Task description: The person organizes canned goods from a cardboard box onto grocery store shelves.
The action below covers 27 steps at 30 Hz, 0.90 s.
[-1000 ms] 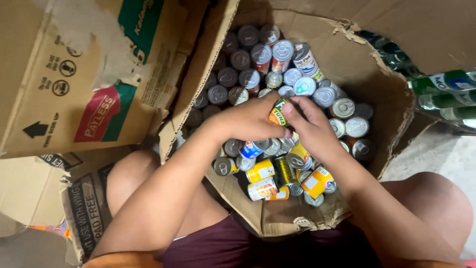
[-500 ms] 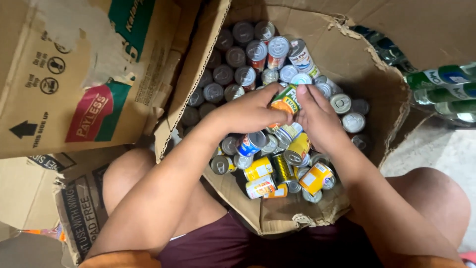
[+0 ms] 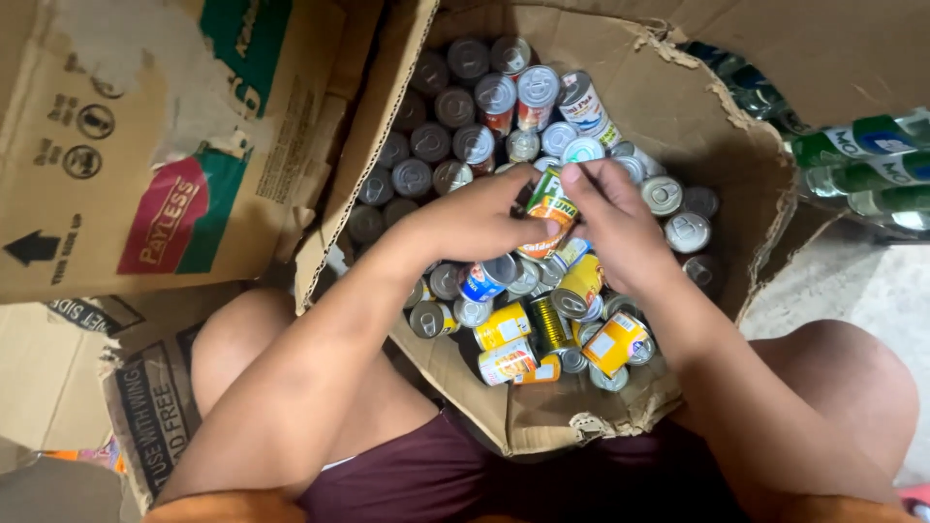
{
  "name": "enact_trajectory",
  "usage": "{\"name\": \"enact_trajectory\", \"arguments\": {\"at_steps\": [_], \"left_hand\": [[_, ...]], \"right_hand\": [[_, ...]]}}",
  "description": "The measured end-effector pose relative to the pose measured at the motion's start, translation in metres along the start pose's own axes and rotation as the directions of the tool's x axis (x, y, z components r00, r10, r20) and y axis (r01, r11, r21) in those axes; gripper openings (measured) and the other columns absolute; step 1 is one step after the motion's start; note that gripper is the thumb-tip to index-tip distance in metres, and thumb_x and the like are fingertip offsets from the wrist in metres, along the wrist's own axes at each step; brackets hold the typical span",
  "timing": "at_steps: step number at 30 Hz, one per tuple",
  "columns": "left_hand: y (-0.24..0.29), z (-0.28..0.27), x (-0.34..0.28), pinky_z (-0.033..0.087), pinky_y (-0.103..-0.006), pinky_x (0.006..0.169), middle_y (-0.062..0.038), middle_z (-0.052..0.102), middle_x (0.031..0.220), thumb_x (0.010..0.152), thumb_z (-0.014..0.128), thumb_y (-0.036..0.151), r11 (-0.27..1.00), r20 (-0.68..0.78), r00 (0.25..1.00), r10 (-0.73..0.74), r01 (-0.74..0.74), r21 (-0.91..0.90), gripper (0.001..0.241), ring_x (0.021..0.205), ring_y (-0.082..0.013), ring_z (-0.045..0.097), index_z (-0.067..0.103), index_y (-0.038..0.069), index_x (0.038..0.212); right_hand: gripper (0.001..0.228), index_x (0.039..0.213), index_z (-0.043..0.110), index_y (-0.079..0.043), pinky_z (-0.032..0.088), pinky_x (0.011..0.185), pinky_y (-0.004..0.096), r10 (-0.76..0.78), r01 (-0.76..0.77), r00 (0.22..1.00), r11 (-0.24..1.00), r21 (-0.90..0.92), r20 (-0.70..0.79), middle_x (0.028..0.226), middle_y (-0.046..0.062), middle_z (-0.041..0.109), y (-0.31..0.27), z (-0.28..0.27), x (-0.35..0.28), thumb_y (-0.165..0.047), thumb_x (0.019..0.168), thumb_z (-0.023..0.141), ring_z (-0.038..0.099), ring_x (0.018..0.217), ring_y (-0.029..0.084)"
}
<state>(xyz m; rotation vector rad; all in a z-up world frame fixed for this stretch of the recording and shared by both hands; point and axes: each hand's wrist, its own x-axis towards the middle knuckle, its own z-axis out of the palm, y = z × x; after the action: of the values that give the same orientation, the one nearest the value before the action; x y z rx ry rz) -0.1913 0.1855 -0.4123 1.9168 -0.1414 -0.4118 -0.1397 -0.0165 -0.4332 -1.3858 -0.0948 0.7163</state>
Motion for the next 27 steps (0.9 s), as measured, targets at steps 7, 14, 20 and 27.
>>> {"name": "enact_trajectory", "arguments": {"at_steps": [7,14,20,27], "left_hand": [[0.002,0.003,0.004,0.058,-0.0334,0.077,-0.011,0.074,0.099,0.082,0.083,0.038,0.999,-0.098,0.994,0.04,-0.04,0.006,0.058,0.089,-0.0181,0.072,0.06,-0.001,0.119],[0.02,0.006,0.004,0.063,-0.0285,0.052,-0.01,0.068,0.093,0.083,0.08,0.038,0.986,-0.062,0.992,-0.107,0.098,-0.134,0.055,0.068,-0.0159,0.073,0.056,-0.002,0.114],[0.015,0.015,0.013,0.062,-0.0316,0.056,-0.009,0.066,0.095,0.083,0.079,0.034,0.968,-0.009,0.995,-0.098,0.093,-0.232,0.051,0.072,-0.0153,0.07,0.055,0.0,0.112],[0.003,0.027,0.018,0.054,-0.0312,0.071,-0.006,0.068,0.096,0.09,0.076,0.031,0.999,-0.077,0.996,0.036,-0.038,-0.013,0.046,0.081,-0.0128,0.063,0.056,0.002,0.119]], "right_hand": [[0.029,0.119,0.057,-0.012,0.057,0.077,0.036,0.105,-0.105,0.994,0.994,0.018,-0.02,0.109,0.003,0.064,-0.013,0.0,-0.004,-0.038,0.105,0.055,0.065,0.096,0.013],[0.04,0.131,0.057,-0.008,0.06,0.09,0.042,0.102,-0.11,0.993,0.983,0.149,0.059,0.121,0.008,0.069,-0.017,-0.007,-0.007,-0.037,0.104,0.049,0.07,0.107,0.019],[0.034,0.127,0.057,-0.008,0.059,0.086,0.042,0.132,-0.134,0.991,0.988,0.077,0.022,0.116,0.006,0.069,-0.02,-0.017,-0.006,-0.033,0.105,0.052,0.069,0.103,0.017],[0.036,0.129,0.056,-0.01,0.057,0.082,0.039,0.144,-0.147,0.989,0.986,0.073,0.042,0.115,0.006,0.069,-0.021,-0.037,-0.011,-0.037,0.106,0.048,0.068,0.1,0.017]]}}
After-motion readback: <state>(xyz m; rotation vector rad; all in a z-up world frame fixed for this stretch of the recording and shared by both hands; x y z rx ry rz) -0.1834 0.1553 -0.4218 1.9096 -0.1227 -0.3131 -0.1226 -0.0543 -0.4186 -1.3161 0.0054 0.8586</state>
